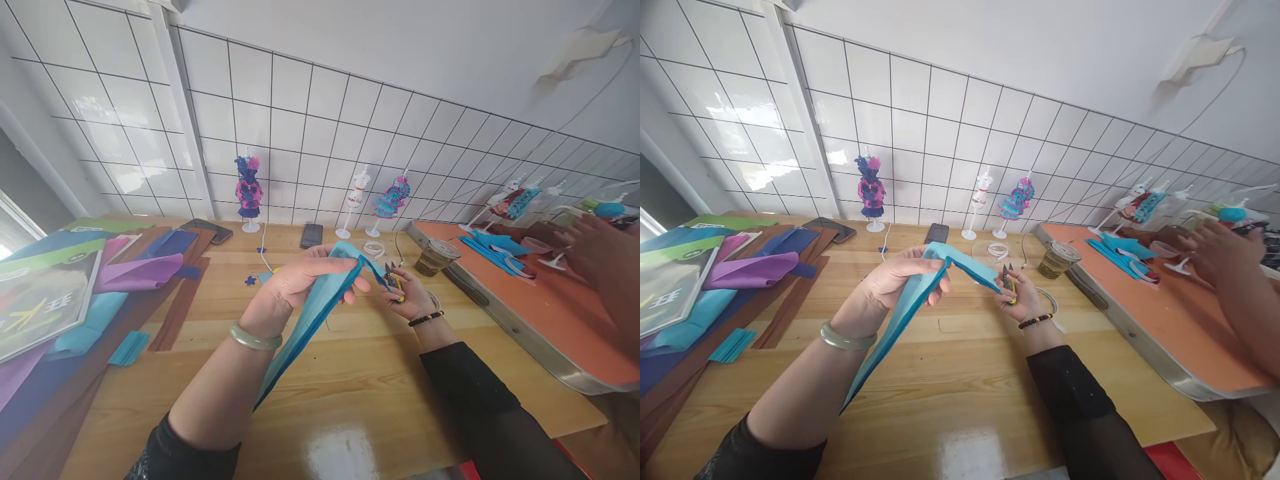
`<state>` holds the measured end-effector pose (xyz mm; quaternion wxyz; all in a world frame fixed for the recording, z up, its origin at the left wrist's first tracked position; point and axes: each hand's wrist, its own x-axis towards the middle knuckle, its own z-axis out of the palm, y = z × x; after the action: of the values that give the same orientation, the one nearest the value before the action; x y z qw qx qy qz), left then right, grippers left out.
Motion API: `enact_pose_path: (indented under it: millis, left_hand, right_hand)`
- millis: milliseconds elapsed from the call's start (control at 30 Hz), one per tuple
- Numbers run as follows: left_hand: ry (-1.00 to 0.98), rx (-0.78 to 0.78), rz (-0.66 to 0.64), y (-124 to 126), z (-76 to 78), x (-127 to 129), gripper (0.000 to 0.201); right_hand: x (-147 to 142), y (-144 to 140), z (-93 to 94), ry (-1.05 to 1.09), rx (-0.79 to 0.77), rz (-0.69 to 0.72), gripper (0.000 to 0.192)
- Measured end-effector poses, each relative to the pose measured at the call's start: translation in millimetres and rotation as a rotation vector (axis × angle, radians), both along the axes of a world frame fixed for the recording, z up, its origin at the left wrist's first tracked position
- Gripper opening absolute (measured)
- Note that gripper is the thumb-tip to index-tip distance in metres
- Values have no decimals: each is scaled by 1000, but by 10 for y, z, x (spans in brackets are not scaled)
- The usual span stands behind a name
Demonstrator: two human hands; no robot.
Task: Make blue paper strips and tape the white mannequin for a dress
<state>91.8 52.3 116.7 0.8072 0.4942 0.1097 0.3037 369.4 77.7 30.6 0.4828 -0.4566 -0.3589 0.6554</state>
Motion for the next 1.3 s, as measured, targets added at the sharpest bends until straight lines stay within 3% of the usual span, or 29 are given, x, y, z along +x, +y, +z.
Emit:
enact_pose_path:
  millis: [200, 367, 600, 700, 800, 933, 1000, 1100, 1300]
  left_hand:
    - [-22, 59, 301, 95, 82, -210, 15]
    - [-16, 168, 561, 170, 158, -419, 22]
    - [206, 433, 902, 176, 214, -528, 31]
    - [318, 503, 954, 216, 167, -508, 32]
    - [386, 502, 944, 288, 79, -483, 33]
    - [417, 502, 961, 375, -45, -458, 33]
    - [425, 504, 968, 400, -85, -449, 33]
    - [421, 500, 1008, 416, -111, -433, 32]
    - [404, 441, 1088, 484, -149, -446, 34]
  right_hand:
    - [-471, 25, -235, -407, 116, -9, 33]
    - [-828, -18, -391, -824, 366, -46, 35]
    - [-927, -143, -415, -1225, 591, 66, 31]
    - [-934, -184, -367, -1380, 769, 91, 29]
    - [-1012, -271, -317, -1134, 832, 47, 30]
    - [-1261, -455, -331, -444, 524, 154, 33]
    - [-1392, -532, -367, -207, 399, 253, 40]
    - [-1512, -595, -416, -92, 278, 324, 47]
    - [-1511, -607, -424, -133, 189, 310, 40]
